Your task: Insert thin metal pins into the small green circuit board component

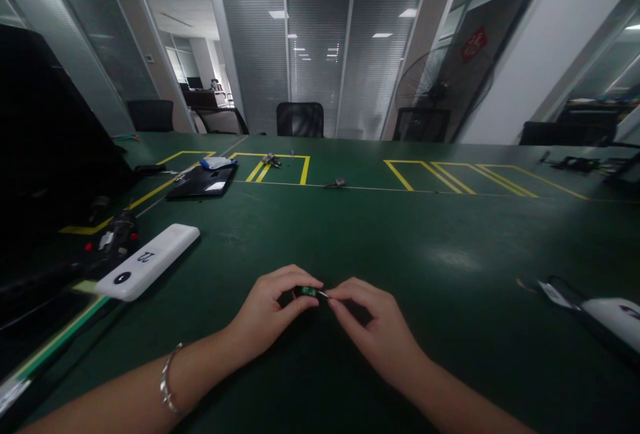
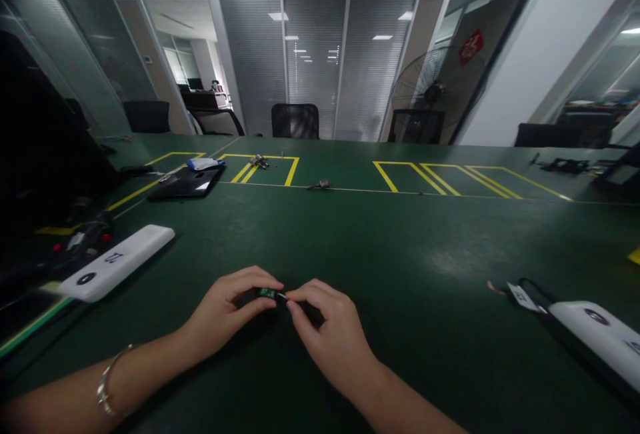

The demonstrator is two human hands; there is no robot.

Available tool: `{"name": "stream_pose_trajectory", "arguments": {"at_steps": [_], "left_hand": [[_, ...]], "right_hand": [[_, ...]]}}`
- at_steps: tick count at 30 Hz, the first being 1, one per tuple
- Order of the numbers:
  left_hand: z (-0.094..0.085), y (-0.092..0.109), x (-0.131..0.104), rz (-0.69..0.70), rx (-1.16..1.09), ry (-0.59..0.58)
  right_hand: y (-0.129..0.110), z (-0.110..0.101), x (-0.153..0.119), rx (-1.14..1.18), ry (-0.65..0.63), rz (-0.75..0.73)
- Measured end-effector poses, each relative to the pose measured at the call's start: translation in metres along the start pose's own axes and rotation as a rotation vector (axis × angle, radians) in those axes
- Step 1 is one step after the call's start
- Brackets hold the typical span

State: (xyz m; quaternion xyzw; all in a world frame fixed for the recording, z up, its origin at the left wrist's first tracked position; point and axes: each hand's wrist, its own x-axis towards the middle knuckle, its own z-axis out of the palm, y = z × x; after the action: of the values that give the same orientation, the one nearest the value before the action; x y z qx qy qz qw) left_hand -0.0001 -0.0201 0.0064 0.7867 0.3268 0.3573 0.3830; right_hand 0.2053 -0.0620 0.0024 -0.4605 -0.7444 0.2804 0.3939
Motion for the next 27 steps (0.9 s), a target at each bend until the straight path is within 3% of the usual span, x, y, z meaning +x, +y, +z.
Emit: {"name": "stream_pose_trajectory", "arguments": {"at_steps": [5,12,27], "left_hand": [[0.0017,0.0028,0.0008,0.026,0.011,-0.028],[-0.0014,0.0026,0.0019,-0.039,-0.02,0.041],[-0.0015,0.0017,0.002,-0.146,-0.188,0.002]], "right_hand": [[-0.0021,0.0007,-0.001,-0.025,0.001,-0.033],[-0.0005,0.0011,-0.0005,-0.053,0.03,-0.024],[-0.0014,0.0012,-0.0019,-0.02,0.024,-0.04]]}}
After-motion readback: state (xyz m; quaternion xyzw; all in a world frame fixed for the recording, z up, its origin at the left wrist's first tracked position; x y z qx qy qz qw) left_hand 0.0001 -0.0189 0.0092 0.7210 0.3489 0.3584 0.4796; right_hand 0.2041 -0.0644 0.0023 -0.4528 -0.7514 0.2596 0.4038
